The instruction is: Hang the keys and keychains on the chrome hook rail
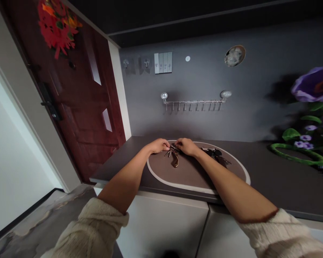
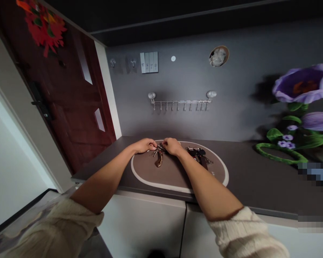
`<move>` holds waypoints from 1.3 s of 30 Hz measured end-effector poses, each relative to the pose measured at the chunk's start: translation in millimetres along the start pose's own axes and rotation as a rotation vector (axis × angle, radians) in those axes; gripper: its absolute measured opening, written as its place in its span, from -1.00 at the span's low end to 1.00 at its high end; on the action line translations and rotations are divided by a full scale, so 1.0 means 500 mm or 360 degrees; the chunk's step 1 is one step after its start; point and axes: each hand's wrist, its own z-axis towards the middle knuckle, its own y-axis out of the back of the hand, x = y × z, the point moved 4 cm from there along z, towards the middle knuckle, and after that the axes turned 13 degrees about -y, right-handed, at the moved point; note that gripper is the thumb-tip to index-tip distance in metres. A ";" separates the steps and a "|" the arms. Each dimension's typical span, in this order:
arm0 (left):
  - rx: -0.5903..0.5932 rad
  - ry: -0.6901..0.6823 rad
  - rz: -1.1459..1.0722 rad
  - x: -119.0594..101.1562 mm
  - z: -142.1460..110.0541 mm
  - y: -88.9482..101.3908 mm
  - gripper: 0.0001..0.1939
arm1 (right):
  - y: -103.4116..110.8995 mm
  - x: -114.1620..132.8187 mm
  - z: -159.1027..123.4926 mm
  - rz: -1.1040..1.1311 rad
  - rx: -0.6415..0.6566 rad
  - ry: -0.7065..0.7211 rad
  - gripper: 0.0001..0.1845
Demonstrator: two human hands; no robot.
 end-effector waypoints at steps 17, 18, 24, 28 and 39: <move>-0.0255 0.0216 -0.0551 -0.015 -0.011 -0.006 -0.84 | 0.002 0.004 -0.001 0.0207 0.0022 0.0064 -0.82; -0.0264 0.0204 -0.0577 -0.016 -0.010 -0.006 -0.83 | 0.002 0.004 0.000 0.0251 0.0013 0.0070 -0.83; -0.0366 0.0050 -0.0760 -0.025 -0.005 0.002 -0.75 | 0.007 -0.003 0.009 0.0603 -0.0038 0.0067 -0.77; -0.0461 -0.0099 -0.0721 -0.037 0.000 0.013 -0.75 | 0.011 0.002 0.010 0.0868 -0.0011 0.0117 -0.73; -0.0589 -0.0223 -0.0322 -0.073 -0.004 0.040 -0.71 | 0.034 0.034 -0.013 0.1311 -0.0005 0.0138 -0.69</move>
